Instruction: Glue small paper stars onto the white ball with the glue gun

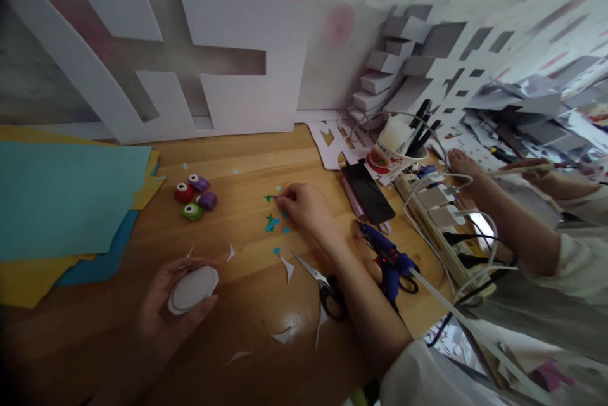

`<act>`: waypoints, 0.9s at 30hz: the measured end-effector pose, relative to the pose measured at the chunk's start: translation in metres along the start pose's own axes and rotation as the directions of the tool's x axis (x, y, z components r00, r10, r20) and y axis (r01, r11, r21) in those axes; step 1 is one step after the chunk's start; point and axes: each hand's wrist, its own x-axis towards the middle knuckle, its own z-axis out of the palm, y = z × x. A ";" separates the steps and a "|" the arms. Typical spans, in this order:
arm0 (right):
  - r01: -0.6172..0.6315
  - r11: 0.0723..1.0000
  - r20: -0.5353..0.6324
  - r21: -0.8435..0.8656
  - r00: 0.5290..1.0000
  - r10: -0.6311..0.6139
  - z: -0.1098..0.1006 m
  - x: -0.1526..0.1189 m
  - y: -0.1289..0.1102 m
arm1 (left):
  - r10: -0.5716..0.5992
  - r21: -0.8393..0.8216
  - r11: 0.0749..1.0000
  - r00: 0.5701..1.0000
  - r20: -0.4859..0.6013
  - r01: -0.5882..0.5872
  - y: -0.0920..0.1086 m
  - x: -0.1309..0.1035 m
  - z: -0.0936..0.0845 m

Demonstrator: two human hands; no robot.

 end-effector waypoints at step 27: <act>-0.060 0.992 0.094 0.111 0.994 0.050 0.003 0.009 0.009 | -0.007 0.022 1.000 0.998 0.063 0.006 0.001 -0.002 -0.001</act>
